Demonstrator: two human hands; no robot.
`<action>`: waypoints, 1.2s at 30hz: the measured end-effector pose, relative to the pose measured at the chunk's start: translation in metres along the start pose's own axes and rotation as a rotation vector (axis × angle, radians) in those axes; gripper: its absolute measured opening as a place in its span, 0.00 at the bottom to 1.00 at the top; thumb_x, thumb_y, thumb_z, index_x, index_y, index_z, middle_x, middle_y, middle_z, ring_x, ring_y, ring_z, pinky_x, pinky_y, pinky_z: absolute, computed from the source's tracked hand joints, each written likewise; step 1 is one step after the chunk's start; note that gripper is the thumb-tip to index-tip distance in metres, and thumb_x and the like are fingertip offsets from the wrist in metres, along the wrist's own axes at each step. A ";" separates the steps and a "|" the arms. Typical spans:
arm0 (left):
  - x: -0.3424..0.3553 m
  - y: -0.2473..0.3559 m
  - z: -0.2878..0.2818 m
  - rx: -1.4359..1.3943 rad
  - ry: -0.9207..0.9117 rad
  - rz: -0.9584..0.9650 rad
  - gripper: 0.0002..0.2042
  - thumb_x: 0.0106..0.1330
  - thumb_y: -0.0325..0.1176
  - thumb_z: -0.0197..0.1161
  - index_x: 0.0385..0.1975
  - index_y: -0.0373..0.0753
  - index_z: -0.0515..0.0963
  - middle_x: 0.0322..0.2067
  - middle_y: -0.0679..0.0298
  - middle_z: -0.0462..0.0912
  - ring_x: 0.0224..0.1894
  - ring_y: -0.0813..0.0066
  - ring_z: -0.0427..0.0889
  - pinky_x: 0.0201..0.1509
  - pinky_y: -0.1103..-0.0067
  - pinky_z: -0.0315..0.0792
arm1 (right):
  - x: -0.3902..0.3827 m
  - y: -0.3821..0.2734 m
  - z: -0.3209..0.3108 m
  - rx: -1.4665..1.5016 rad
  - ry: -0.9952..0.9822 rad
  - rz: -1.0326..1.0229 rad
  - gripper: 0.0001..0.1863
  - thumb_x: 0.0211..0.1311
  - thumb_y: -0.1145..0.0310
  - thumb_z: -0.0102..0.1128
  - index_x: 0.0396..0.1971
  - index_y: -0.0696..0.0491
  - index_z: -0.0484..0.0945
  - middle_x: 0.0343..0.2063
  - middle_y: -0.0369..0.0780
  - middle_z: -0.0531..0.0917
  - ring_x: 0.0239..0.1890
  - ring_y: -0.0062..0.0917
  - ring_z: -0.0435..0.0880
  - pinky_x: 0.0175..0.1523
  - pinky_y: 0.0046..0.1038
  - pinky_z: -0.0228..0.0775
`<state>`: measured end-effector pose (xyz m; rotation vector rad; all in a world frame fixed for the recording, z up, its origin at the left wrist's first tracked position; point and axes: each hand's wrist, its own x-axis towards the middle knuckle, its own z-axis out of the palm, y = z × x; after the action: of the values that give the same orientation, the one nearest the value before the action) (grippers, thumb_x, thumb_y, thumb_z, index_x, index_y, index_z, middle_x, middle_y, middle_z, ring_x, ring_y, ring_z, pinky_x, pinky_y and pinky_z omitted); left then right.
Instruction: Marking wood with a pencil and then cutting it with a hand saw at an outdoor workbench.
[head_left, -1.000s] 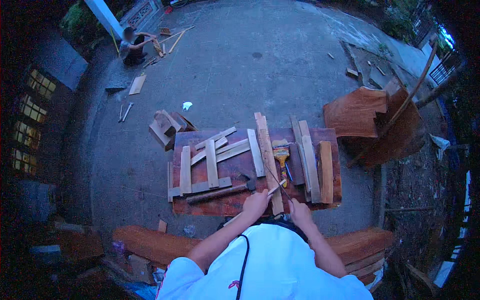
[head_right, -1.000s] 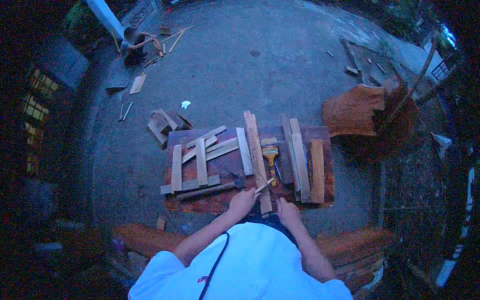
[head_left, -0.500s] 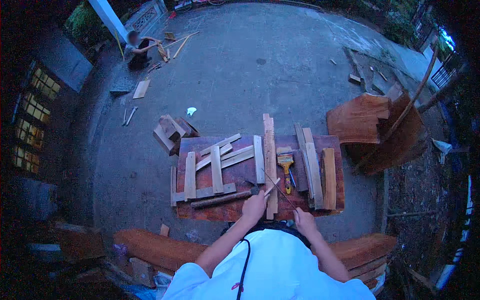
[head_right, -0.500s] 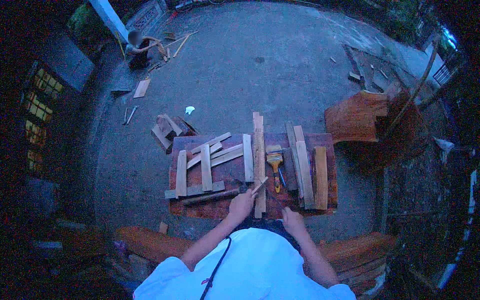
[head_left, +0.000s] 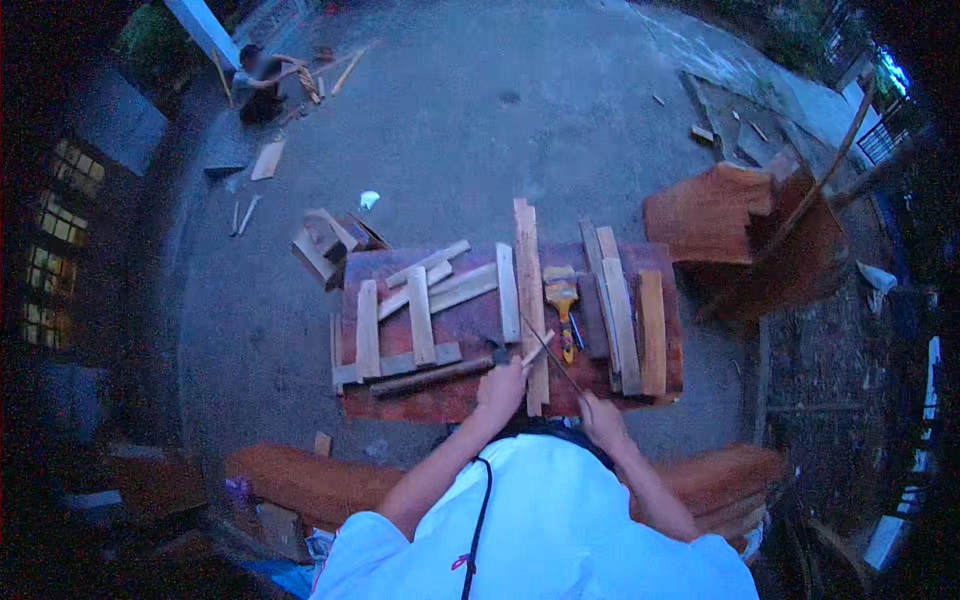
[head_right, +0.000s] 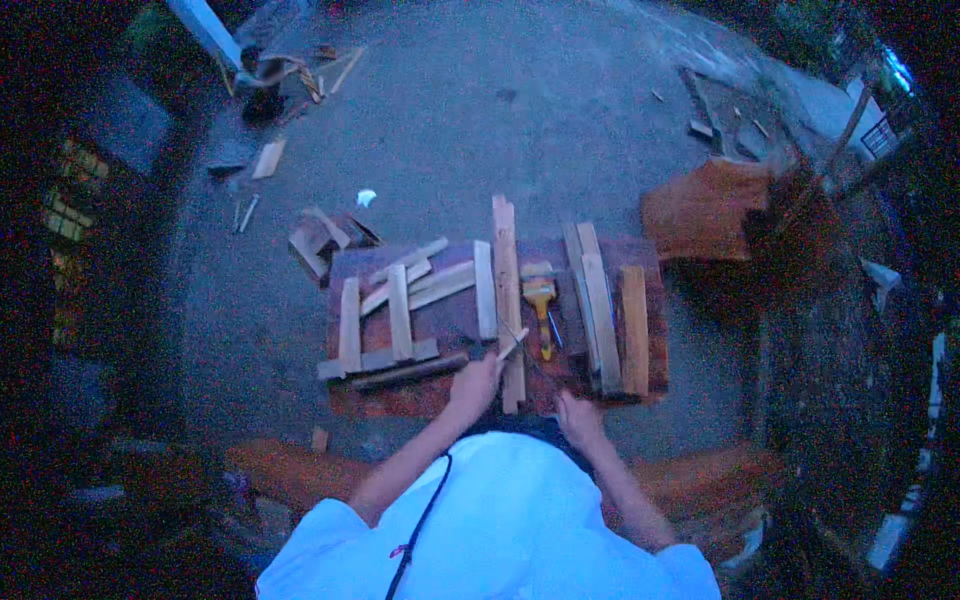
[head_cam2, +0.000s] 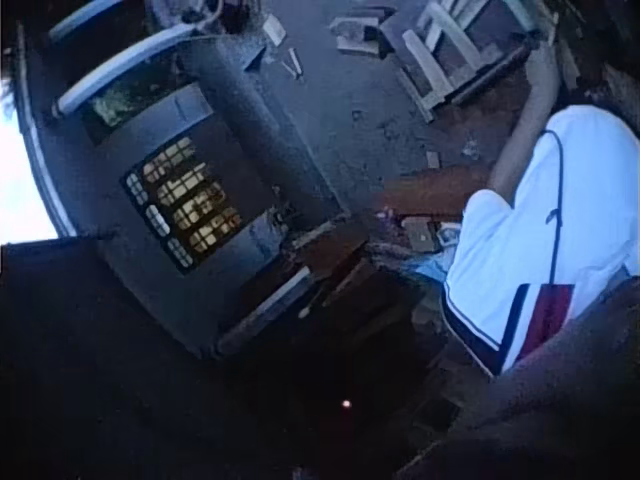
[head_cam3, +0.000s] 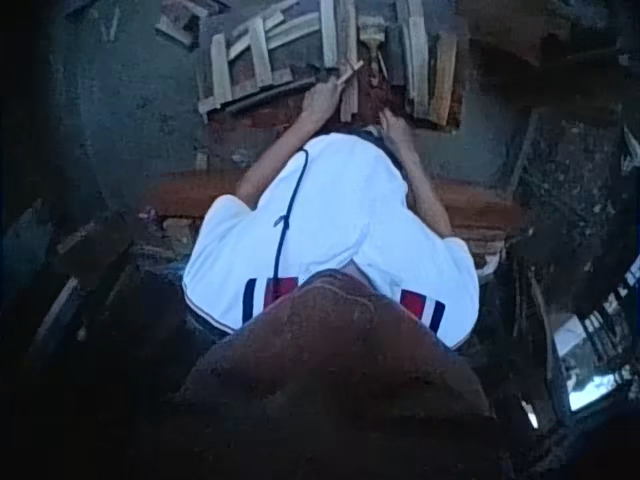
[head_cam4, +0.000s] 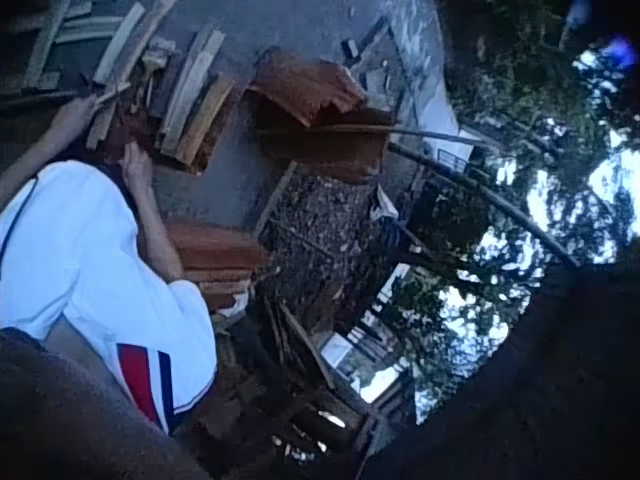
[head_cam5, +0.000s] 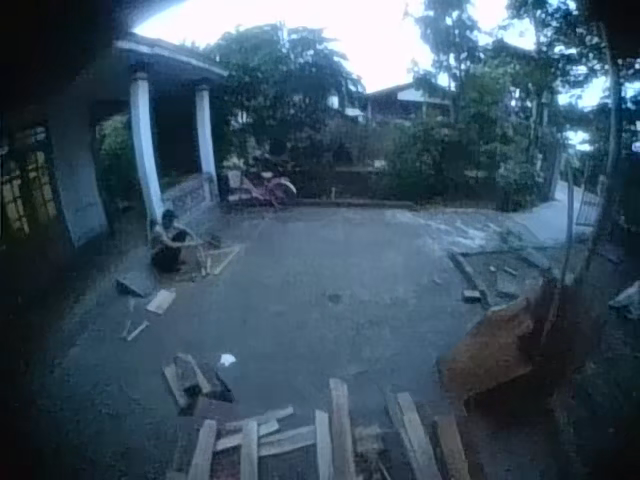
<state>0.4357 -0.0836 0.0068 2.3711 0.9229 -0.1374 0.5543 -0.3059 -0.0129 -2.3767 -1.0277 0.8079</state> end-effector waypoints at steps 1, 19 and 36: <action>-0.001 0.002 -0.004 0.004 -0.031 -0.026 0.16 0.73 0.46 0.52 0.36 0.38 0.75 0.24 0.48 0.83 0.28 0.43 0.85 0.30 0.52 0.77 | 0.016 -0.021 -0.008 -0.005 0.001 -0.002 0.14 0.73 0.60 0.47 0.40 0.55 0.74 0.27 0.57 0.81 0.33 0.59 0.80 0.39 0.56 0.70; 0.003 0.001 -0.010 0.004 -0.029 -0.014 0.16 0.74 0.46 0.51 0.37 0.37 0.74 0.25 0.46 0.83 0.29 0.42 0.84 0.32 0.51 0.77 | -0.024 0.023 -0.004 0.108 -0.052 -0.031 0.15 0.73 0.62 0.48 0.42 0.58 0.76 0.29 0.58 0.81 0.35 0.57 0.81 0.38 0.53 0.69; -0.001 0.001 -0.023 -0.033 -0.073 -0.025 0.22 0.75 0.49 0.46 0.35 0.34 0.75 0.25 0.43 0.82 0.30 0.41 0.84 0.35 0.51 0.77 | -0.010 0.006 -0.001 0.081 0.050 0.007 0.11 0.72 0.63 0.52 0.36 0.56 0.75 0.22 0.57 0.79 0.29 0.56 0.80 0.30 0.52 0.67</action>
<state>0.4333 -0.0715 0.0266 2.3088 0.9140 -0.2151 0.5523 -0.3173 -0.0121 -2.3217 -0.9496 0.7739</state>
